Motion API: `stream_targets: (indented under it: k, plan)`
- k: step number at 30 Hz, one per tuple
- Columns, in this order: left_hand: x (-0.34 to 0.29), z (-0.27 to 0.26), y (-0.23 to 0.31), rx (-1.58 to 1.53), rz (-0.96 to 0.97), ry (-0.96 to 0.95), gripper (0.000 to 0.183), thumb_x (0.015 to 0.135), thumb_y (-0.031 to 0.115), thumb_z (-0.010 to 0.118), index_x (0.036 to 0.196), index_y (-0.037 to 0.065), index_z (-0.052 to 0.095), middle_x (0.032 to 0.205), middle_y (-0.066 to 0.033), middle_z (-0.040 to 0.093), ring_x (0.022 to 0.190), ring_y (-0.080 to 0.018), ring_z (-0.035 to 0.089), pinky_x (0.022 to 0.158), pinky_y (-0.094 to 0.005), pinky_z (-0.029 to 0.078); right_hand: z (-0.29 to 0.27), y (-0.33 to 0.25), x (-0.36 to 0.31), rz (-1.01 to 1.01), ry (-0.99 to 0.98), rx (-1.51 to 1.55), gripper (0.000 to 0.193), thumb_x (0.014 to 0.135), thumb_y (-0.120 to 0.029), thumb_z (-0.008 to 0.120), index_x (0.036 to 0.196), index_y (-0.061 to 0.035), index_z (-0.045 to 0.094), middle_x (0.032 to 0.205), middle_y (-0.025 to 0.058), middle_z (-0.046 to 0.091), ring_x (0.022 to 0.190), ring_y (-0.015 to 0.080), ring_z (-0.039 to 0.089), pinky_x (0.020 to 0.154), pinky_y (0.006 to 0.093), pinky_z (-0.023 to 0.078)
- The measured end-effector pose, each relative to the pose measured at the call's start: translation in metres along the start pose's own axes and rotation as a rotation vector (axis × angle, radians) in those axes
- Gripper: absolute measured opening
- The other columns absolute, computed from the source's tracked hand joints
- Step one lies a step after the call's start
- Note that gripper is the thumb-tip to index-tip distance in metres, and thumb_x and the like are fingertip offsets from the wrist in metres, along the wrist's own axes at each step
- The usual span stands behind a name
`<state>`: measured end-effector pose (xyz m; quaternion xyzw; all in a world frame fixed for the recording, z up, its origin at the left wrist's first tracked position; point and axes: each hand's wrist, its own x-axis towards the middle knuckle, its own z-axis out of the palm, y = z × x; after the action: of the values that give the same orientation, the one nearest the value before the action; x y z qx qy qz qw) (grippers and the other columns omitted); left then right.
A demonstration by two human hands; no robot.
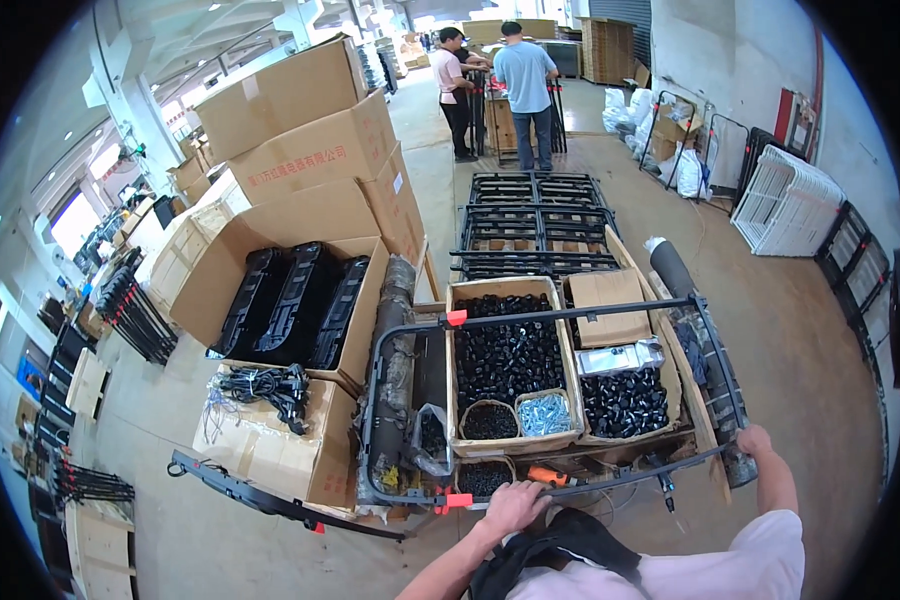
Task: Assembling the internal electrical wiring and protective plastic casing for a piece of machinery, likely a treadmill.
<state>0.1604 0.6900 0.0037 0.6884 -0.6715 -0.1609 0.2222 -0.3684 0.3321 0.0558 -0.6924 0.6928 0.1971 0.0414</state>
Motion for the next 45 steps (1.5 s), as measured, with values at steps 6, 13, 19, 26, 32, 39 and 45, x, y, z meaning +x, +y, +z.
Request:
stream_targets:
  k: [6, 13, 19, 26, 32, 39, 45]
  plan:
    - [-0.008, -0.002, -0.003, 0.008, -0.072, 0.020, 0.034, 0.097, 0.040, 0.063, 0.107, 0.008, 0.069, 0.098, -0.0147, 0.074, 0.094, -0.0320, 0.072, 0.082, -0.0460, 0.054, -0.019, -0.026, -0.008, -0.066, -0.041, -0.087, 0.046, 0.099, -0.039, 0.052, 0.101, -0.0004, 0.077, 0.106, 0.0243, 0.074, 0.102, 0.0407, 0.072, 0.089, 0.0474, 0.058]
    - [0.000, 0.003, -0.003, -0.021, -0.044, -0.011, 0.034, 0.097, 0.042, 0.064, 0.112, 0.011, 0.069, 0.100, -0.0105, 0.073, 0.096, -0.0306, 0.071, 0.086, -0.0441, 0.054, 0.048, 0.043, 0.063, -0.087, -0.080, 0.073, 0.044, 0.098, -0.039, 0.056, 0.090, -0.0003, 0.077, 0.106, 0.0264, 0.073, 0.098, 0.0420, 0.072, 0.086, 0.0478, 0.058]
    - [-0.013, -0.009, -0.001, 0.012, -0.133, -0.060, 0.036, 0.098, 0.043, 0.062, 0.114, 0.012, 0.070, 0.101, -0.0108, 0.072, 0.099, -0.0311, 0.070, 0.089, -0.0453, 0.053, 0.000, -0.030, 0.019, -0.264, 0.070, -0.209, 0.049, 0.102, -0.039, 0.051, 0.094, 0.0024, 0.075, 0.105, 0.0269, 0.073, 0.098, 0.0434, 0.071, 0.085, 0.0501, 0.057]
    - [-0.015, -0.009, 0.001, -0.009, -0.152, -0.048, 0.037, 0.098, 0.042, 0.062, 0.110, 0.008, 0.069, 0.099, -0.0119, 0.072, 0.099, -0.0316, 0.070, 0.090, -0.0462, 0.053, -0.004, -0.040, 0.029, 0.213, -0.250, 0.412, 0.038, 0.096, -0.031, 0.062, 0.097, 0.0057, 0.073, 0.100, 0.0297, 0.072, 0.101, 0.0450, 0.070, 0.087, 0.0489, 0.058]
    - [-0.007, -0.010, 0.007, -0.027, -0.119, -0.050, 0.036, 0.098, 0.041, 0.062, 0.110, 0.008, 0.070, 0.100, -0.0123, 0.071, 0.100, -0.0320, 0.070, 0.089, -0.0465, 0.053, 0.042, 0.008, 0.059, -0.363, 0.147, -0.143, 0.038, 0.097, -0.028, 0.057, 0.091, 0.0067, 0.072, 0.084, 0.0271, 0.072, 0.081, 0.0430, 0.074, 0.070, 0.0557, 0.059]
    - [-0.009, -0.009, 0.002, -0.039, -0.125, -0.054, 0.038, 0.097, 0.041, 0.062, 0.114, 0.007, 0.070, 0.102, -0.0121, 0.071, 0.102, -0.0313, 0.069, 0.091, -0.0453, 0.052, 0.029, -0.004, 0.054, 0.407, -0.317, 0.662, 0.039, 0.092, -0.034, 0.065, 0.105, 0.0030, 0.072, 0.107, 0.0275, 0.073, 0.104, 0.0415, 0.071, 0.088, 0.0484, 0.058]
    - [-0.012, -0.004, 0.002, -0.054, -0.127, -0.043, 0.040, 0.096, 0.042, 0.063, 0.114, 0.007, 0.070, 0.103, -0.0126, 0.072, 0.101, -0.0324, 0.069, 0.091, -0.0454, 0.052, -0.023, -0.017, 0.030, -0.334, -0.107, -0.309, 0.040, 0.089, -0.037, 0.070, 0.102, 0.0008, 0.075, 0.105, 0.0232, 0.075, 0.105, 0.0383, 0.072, 0.087, 0.0453, 0.059]
